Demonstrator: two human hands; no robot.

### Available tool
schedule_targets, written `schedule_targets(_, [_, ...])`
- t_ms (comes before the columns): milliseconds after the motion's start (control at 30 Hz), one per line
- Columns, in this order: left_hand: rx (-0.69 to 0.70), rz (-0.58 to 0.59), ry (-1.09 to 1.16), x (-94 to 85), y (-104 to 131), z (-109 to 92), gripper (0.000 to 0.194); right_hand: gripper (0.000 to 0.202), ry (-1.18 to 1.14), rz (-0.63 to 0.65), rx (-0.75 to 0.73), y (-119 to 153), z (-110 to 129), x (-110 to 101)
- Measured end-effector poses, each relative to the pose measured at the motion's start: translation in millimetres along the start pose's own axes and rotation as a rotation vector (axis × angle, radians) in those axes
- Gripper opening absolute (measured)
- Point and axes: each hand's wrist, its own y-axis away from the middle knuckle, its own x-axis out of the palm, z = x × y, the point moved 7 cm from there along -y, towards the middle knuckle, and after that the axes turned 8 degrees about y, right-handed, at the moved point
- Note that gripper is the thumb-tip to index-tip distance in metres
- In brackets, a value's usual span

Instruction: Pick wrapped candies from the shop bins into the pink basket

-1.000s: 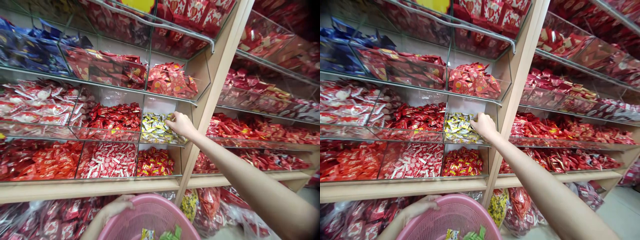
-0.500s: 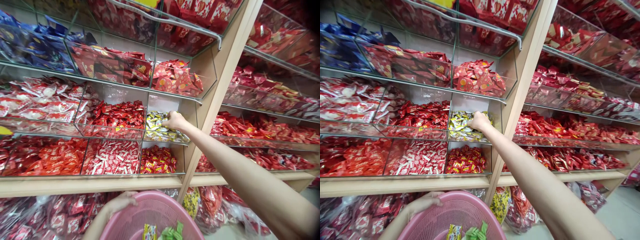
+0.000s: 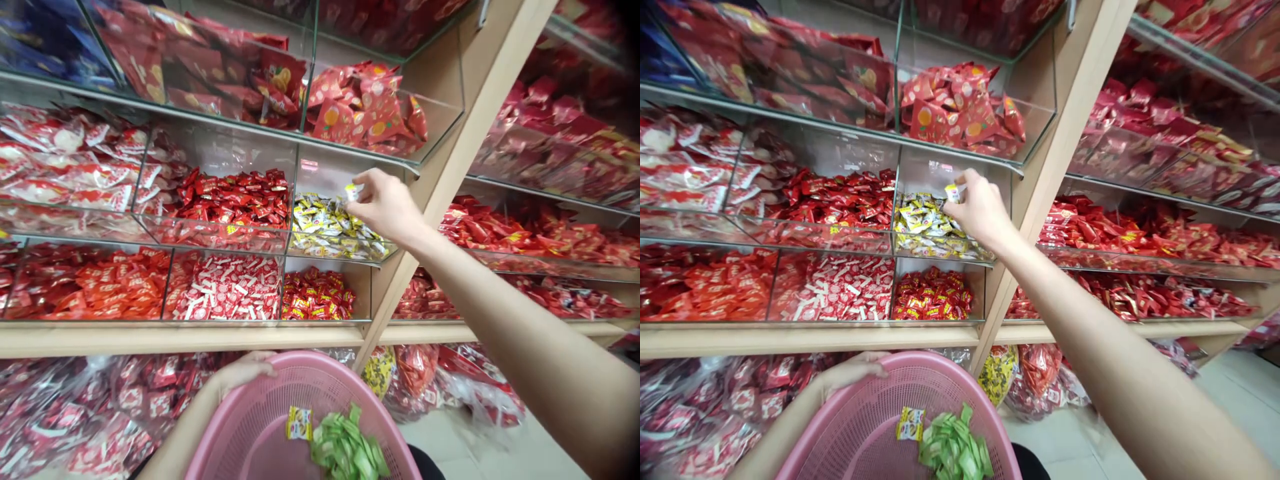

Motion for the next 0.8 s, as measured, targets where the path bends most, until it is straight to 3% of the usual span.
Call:
schedule_targets(100, [0.0,0.023,-0.018,3.3,1.6,-2.9,0.041,0.041,-0.196,-0.055,-0.194,57.9,23.5,-25.6])
schedule_targets(167, [0.001,0.039,-0.018,5.7,1.8,-4.1,0.043,0.039,-0.277,0.073,-0.221,107.1,30.0,-9.8])
schedule_targets(233, [-0.003,0.048,-0.01,7.8,1.3,-4.1,0.044,0.043,-0.323,0.246,-0.281,159.7,34.1,29.5])
schedule_targets(300, [-0.007,0.044,-0.009,8.5,0.4,-3.3,0.043,0.048,-0.33,0.48,-0.324,209.8,32.5,86.7])
schedule_targets(400, [-0.02,0.022,-0.017,6.7,-1.4,-0.6,0.041,0.045,-0.151,0.778,-0.386,268.2,21.0,171.1])
schedule_targets(467, [-0.029,0.016,-0.007,4.7,-2.3,1.6,0.041,0.043,-0.028,0.855,-0.426,289.5,13.0,208.0])
schedule_targets(533, [-0.035,0.017,0.007,3.0,-2.5,3.1,0.041,0.042,0.053,0.853,-0.46,299.4,8.8,227.8])
schedule_targets(800, [-0.022,0.011,0.015,3.3,-0.7,1.4,0.04,0.053,0.15,0.797,-0.554,311.5,15.1,243.6])
